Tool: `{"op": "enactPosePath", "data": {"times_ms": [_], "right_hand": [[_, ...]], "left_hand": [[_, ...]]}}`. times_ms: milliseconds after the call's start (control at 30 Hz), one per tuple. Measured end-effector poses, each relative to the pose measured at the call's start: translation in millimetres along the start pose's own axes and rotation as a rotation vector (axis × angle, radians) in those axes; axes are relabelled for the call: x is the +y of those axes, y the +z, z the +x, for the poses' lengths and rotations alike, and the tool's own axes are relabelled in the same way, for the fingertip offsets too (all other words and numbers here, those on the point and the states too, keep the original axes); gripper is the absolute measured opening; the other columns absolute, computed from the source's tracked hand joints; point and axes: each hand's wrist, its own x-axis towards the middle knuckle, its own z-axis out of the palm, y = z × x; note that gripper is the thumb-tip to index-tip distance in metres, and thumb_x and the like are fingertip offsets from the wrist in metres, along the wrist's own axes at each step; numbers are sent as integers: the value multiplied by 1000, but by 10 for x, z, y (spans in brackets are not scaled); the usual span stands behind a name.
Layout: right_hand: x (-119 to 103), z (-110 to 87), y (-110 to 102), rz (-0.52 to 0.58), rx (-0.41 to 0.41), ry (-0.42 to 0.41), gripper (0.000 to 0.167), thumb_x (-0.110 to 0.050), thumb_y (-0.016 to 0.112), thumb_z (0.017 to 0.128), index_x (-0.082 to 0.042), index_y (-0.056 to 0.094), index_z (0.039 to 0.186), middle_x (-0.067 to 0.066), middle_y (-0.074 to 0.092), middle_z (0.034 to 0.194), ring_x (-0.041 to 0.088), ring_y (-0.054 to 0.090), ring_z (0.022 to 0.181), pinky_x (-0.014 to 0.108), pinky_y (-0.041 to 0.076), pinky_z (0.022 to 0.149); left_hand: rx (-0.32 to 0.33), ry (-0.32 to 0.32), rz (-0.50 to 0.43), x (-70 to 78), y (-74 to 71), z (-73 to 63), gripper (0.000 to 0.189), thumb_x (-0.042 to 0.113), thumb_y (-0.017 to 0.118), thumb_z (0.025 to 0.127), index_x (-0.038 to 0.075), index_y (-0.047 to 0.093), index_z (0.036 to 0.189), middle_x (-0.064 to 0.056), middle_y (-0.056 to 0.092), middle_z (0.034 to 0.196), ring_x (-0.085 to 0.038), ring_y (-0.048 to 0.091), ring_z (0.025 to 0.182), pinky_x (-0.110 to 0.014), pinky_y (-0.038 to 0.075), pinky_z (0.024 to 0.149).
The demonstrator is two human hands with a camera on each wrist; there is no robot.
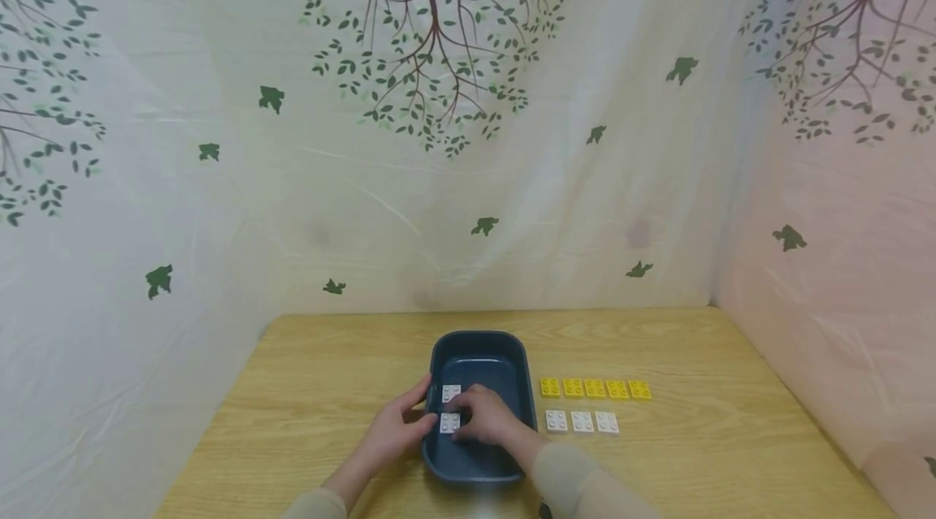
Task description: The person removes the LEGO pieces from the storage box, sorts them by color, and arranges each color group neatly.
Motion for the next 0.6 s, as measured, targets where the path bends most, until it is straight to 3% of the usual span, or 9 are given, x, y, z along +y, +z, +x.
{"op": "enactPosePath", "data": {"times_ms": [300, 600], "right_hand": [[15, -3, 5, 19, 28, 12, 25, -11, 84, 75, -15, 76, 99, -5, 56, 91, 14, 51, 84, 36, 48, 81], [14, -53, -64, 95, 75, -30, 27, -14, 83, 78, -12, 75, 104, -4, 63, 93, 13, 56, 84, 35, 51, 78]], "left_hand": [[0, -17, 11, -1, 4, -1, 66, 16, 65, 96, 8, 34, 154, -27, 38, 151, -42, 59, 117, -45, 53, 93], [2, -5, 9, 16, 27, -22, 67, 17, 65, 96, 7, 33, 154, -27, 38, 150, -41, 59, 117, -44, 54, 92]]}}
